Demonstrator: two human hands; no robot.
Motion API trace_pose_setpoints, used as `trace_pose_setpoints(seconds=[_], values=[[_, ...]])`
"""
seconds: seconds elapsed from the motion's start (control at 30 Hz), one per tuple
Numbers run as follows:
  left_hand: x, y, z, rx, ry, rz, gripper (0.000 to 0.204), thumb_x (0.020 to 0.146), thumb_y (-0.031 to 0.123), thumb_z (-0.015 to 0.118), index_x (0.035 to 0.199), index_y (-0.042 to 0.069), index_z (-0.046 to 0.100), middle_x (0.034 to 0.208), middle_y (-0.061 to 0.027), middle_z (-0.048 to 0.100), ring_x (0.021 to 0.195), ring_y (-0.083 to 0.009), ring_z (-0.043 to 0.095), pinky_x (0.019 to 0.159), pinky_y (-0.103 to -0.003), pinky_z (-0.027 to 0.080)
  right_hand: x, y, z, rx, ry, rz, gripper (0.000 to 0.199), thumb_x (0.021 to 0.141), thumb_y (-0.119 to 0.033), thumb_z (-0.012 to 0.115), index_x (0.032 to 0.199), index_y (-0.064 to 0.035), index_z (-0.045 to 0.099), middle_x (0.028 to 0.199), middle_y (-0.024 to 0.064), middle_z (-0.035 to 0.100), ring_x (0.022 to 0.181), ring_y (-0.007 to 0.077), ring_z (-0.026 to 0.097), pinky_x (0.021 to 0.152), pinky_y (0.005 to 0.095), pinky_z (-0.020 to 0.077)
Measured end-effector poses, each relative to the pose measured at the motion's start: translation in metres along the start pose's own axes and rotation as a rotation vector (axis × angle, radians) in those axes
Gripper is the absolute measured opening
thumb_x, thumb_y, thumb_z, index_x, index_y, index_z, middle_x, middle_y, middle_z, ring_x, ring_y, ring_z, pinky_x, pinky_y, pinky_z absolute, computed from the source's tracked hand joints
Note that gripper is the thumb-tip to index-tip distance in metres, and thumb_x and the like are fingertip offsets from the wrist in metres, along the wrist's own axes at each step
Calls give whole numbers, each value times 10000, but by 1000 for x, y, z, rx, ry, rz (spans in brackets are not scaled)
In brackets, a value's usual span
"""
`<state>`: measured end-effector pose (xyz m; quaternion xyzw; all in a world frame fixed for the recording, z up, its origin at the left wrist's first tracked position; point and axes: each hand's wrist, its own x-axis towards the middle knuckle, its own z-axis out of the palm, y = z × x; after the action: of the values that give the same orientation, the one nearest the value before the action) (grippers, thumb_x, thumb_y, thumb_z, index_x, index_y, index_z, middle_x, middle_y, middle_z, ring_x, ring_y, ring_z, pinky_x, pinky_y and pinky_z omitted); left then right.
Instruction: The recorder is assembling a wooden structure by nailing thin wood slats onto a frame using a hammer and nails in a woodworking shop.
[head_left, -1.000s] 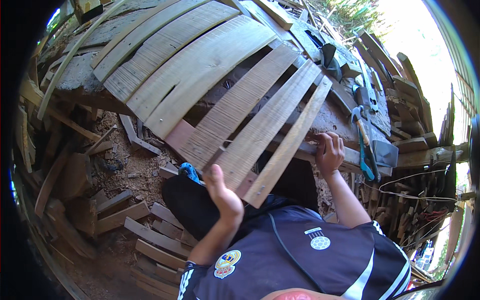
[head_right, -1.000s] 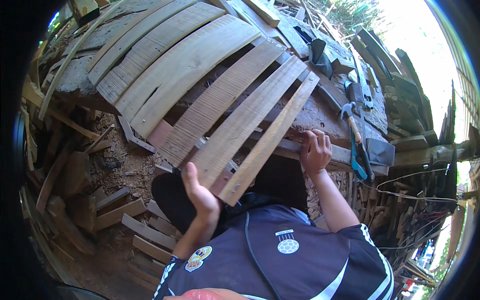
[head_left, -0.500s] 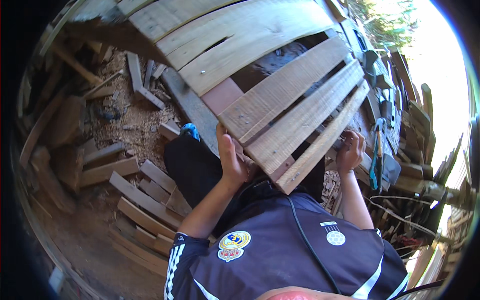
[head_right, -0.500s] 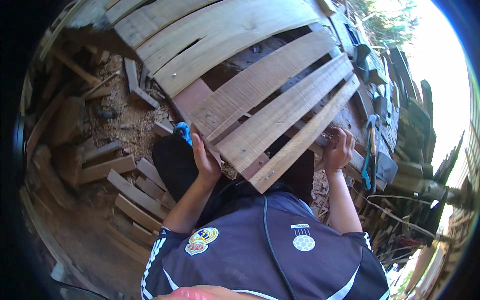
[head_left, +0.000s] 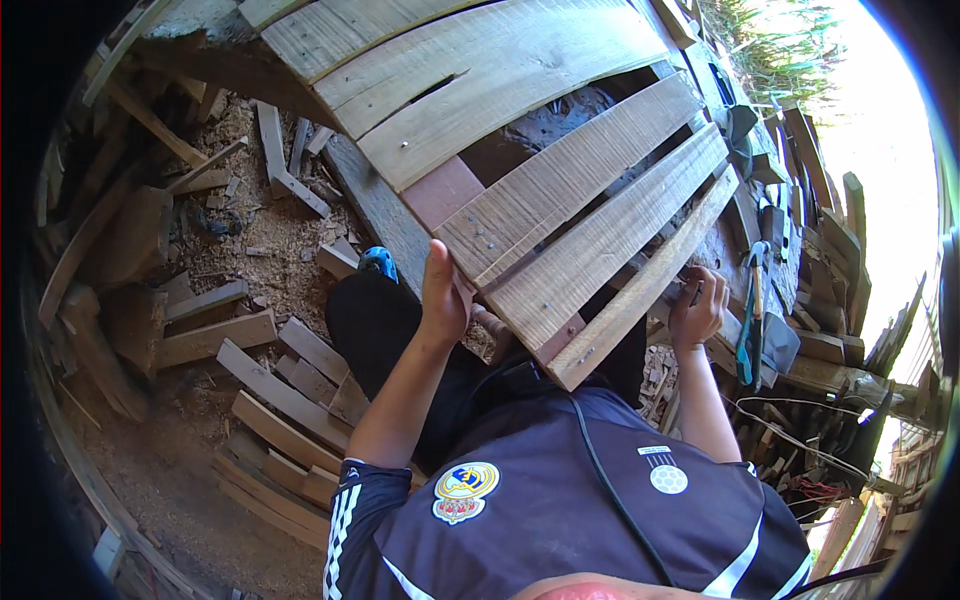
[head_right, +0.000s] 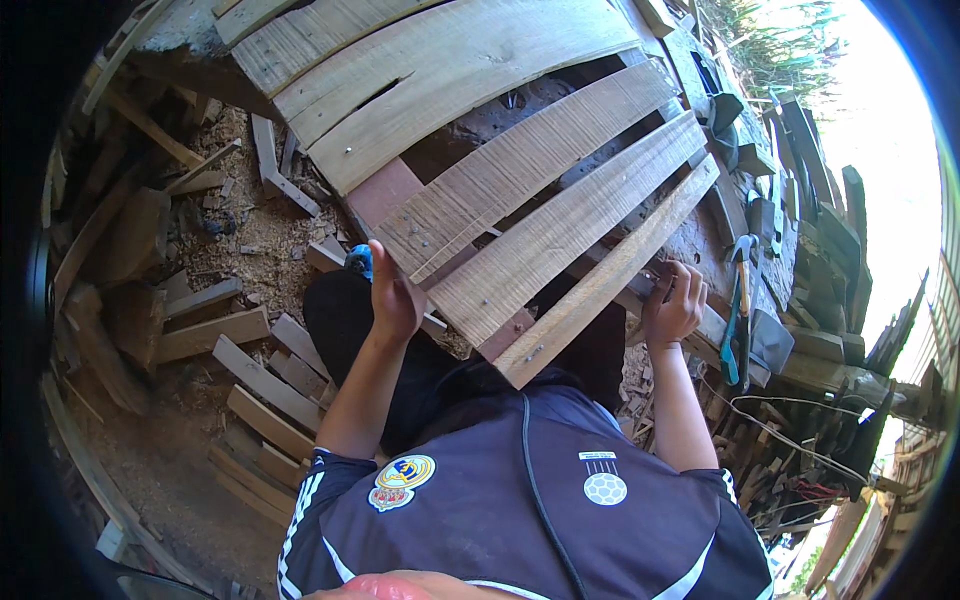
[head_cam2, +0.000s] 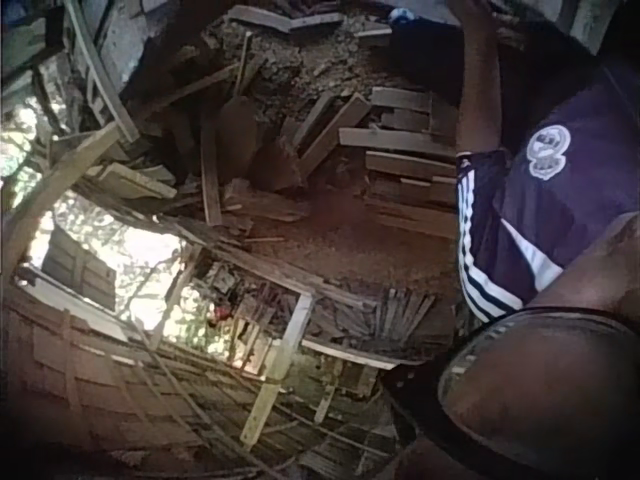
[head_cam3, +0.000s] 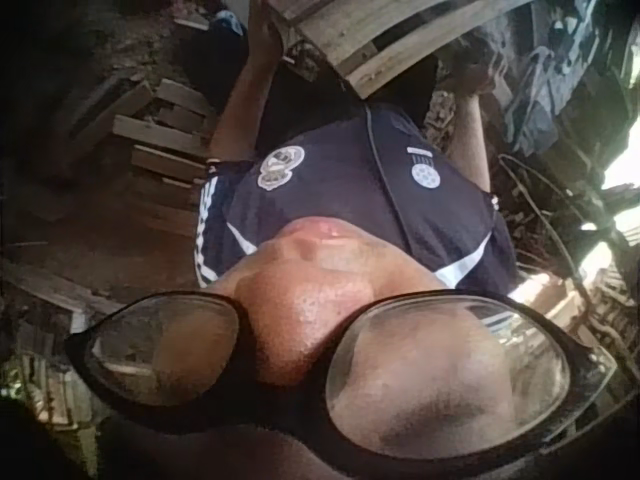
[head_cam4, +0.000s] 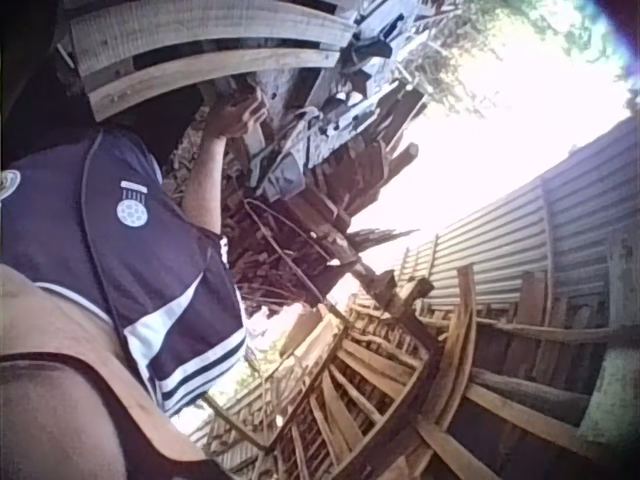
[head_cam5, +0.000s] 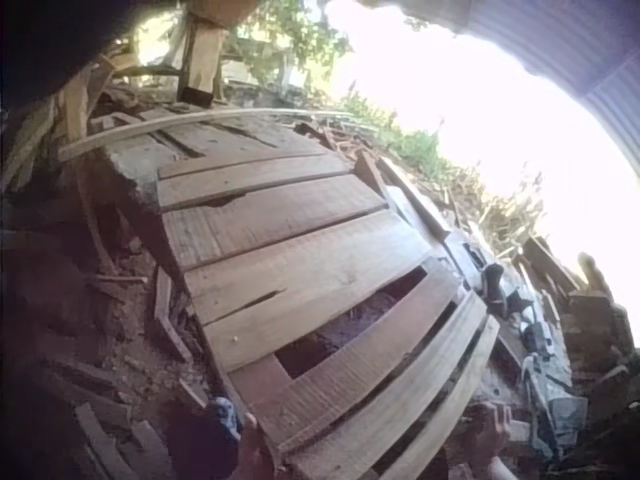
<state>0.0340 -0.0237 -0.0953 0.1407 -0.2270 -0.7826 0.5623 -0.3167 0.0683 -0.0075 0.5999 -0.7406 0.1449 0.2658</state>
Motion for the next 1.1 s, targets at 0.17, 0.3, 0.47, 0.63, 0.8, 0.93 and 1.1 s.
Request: trace_pose_setpoints(seconds=[0.17,0.3,0.47,0.63,0.8,0.93,1.1], values=[[-3,2,-6,22,-14,11,714,1044,584,313,1503,41,368,1496,-100,472,1397,-260,417,1175,-433,267,-2,1,2,12,-3,9,129,922,-177,569,973,-114,670,960,80,654,880,307,620,787,409,495],[-2,1,-12,-81,15,13,695,1045,565,323,1510,50,356,1485,-100,489,1389,-283,438,1169,-457,290,1,-1,0,10,13,7,111,913,-158,582,962,-119,674,949,77,657,870,300,622,770,409,495],[-1,-11,-38,-360,-153,-28,720,1025,607,302,1537,100,314,1507,-108,456,1390,-316,434,1161,-501,314,3,-3,1,18,23,25,98,901,-156,590,953,-114,661,932,81,647,843,302,618,736,409,495],[-8,-17,-41,58,165,-75,860,974,716,323,1541,70,299,1545,-101,401,1421,-302,387,1182,-494,276,3,-4,-2,22,27,25,106,868,-125,594,954,-114,655,935,82,639,836,302,614,734,408,494],[0,-6,-22,-120,209,-136,881,964,741,289,1552,86,278,1554,-77,391,1429,-287,373,1193,-479,247,2,-5,-5,47,15,34,109,858,-114,606,955,-119,655,943,72,634,842,292,613,737,403,494],[-7,0,-32,-70,205,-116,878,959,745,300,1546,92,298,1547,-76,402,1422,-283,378,1194,-471,234,4,-8,-10,46,18,49,112,858,-113,605,957,-123,658,946,68,633,851,284,613,741,401,496],[-14,13,12,121,74,-34,747,1020,602,370,1469,5,384,1464,-154,483,1311,-302,502,1133,-446,338,3,-4,-9,76,31,40,124,855,-99,601,964,-106,660,948,85,637,863,303,622,748,406,502]])
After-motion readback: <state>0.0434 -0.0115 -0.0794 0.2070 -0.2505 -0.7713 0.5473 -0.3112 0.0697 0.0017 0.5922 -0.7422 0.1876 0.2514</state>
